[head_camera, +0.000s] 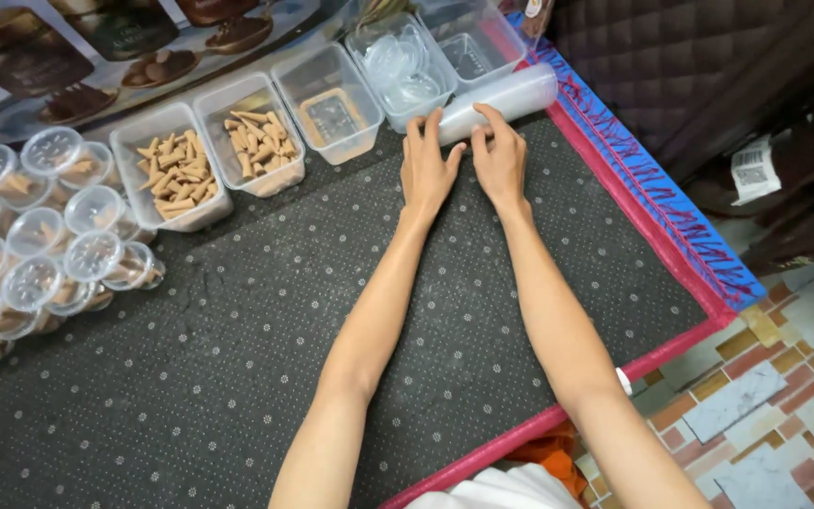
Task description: The person packages incense cones by hand, picking individual cones from bins and placing them into clear plastic containers before closing the containers with snap-on lids.
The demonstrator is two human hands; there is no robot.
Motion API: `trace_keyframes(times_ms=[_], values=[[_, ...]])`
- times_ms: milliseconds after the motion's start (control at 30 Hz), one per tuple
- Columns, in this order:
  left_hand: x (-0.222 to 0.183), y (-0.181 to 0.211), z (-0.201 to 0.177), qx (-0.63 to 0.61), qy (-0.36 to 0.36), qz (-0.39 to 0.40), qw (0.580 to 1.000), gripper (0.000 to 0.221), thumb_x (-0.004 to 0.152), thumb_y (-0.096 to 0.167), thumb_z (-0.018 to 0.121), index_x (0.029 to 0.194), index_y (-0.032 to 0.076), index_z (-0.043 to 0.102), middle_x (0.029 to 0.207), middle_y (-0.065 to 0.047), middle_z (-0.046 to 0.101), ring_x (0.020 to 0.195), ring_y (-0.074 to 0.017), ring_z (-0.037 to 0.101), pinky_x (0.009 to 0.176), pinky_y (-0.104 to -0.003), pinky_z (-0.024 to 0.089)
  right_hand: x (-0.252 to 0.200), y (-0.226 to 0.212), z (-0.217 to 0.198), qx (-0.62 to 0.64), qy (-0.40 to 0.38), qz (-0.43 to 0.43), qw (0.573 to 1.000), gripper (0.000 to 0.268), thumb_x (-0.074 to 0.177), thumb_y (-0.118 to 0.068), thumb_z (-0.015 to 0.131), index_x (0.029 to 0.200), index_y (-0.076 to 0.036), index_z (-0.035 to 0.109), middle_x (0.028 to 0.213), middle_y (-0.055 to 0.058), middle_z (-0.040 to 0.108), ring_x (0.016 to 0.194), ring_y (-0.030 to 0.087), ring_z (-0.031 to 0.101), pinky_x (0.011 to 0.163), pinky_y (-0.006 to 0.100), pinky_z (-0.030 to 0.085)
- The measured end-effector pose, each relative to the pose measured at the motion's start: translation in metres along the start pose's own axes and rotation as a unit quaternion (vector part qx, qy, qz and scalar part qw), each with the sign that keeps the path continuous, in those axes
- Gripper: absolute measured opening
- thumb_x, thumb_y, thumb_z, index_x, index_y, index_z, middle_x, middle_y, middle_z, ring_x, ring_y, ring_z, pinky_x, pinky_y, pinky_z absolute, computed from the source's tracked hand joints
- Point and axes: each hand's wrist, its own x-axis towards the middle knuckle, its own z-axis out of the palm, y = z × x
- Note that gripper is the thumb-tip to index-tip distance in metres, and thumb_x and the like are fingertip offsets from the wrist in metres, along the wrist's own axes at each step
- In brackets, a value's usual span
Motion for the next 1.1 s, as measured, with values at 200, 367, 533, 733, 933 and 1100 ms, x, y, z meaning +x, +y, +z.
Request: trace_keyframes(times_ms=[200, 367, 533, 733, 933, 1100], values=[[-0.001, -0.009, 0.007, 0.019, -0.017, -0.008, 1.0, 0.065, 0.093, 0.02, 0.074, 0.149, 0.019, 0.042, 0.129, -0.011, 0.055, 0.121, -0.0318, 0.06, 0.097, -0.045, 0.059, -0.001, 0.012, 0.012, 0.005, -0.009, -0.033, 0.999, 0.033, 0.096, -0.003, 0.064, 0.126, -0.014, 0.072, 0.1, 0.019, 0.075, 0.094, 0.036, 0.073, 0.075, 0.042, 0.06], [0.002, -0.011, 0.008, -0.017, -0.008, -0.013, 1.0, 0.059, 0.094, 0.015, 0.071, 0.147, 0.021, 0.046, 0.132, -0.008, 0.058, 0.123, -0.03, 0.06, 0.101, -0.044, 0.057, 0.002, 0.024, 0.016, 0.033, -0.015, 0.011, 0.999, 0.032, 0.098, -0.006, 0.064, 0.127, -0.016, 0.072, 0.088, 0.013, 0.075, 0.068, 0.024, 0.073, 0.061, 0.031, 0.059], [0.004, -0.02, 0.008, -0.046, -0.002, -0.014, 0.999, 0.058, 0.093, 0.015, 0.071, 0.145, 0.024, 0.048, 0.131, -0.007, 0.059, 0.123, -0.0295, 0.061, 0.103, -0.043, 0.056, 0.003, 0.021, 0.015, 0.072, -0.019, 0.046, 0.996, 0.031, 0.099, -0.006, 0.062, 0.128, -0.013, 0.071, 0.082, 0.012, 0.073, 0.058, 0.018, 0.07, 0.053, 0.027, 0.057], [-0.018, -0.035, -0.027, -0.076, 0.019, -0.02, 0.997, 0.058, 0.087, 0.012, 0.073, 0.139, 0.019, 0.049, 0.129, -0.012, 0.056, 0.122, -0.0369, 0.061, 0.101, -0.047, 0.056, 0.002, 0.016, 0.013, 0.116, -0.024, 0.079, 0.99, 0.035, 0.098, -0.003, 0.06, 0.13, -0.013, 0.069, 0.082, 0.016, 0.073, 0.056, 0.017, 0.069, 0.048, 0.024, 0.057], [-0.068, -0.053, -0.11, -0.059, 0.002, -0.025, 0.998, 0.043, 0.093, 0.021, 0.062, 0.131, 0.009, 0.049, 0.128, -0.01, 0.056, 0.111, -0.0315, 0.056, 0.082, -0.044, 0.051, 0.001, 0.041, 0.029, 0.144, -0.056, 0.052, 0.987, 0.042, 0.098, -0.005, 0.059, 0.139, -0.009, 0.061, 0.09, 0.009, 0.075, 0.077, 0.011, 0.073, 0.058, 0.025, 0.065], [-0.102, -0.102, -0.17, -0.014, 0.023, -0.086, 0.996, 0.047, 0.082, 0.028, 0.071, 0.122, 0.013, 0.051, 0.119, -0.01, 0.066, 0.113, -0.0324, 0.056, 0.089, -0.045, 0.049, 0.004, 0.011, 0.027, 0.157, -0.036, -0.005, 0.987, 0.034, 0.099, -0.001, 0.056, 0.131, -0.006, 0.069, 0.084, 0.011, 0.071, 0.057, 0.013, 0.063, 0.056, 0.024, 0.056]])
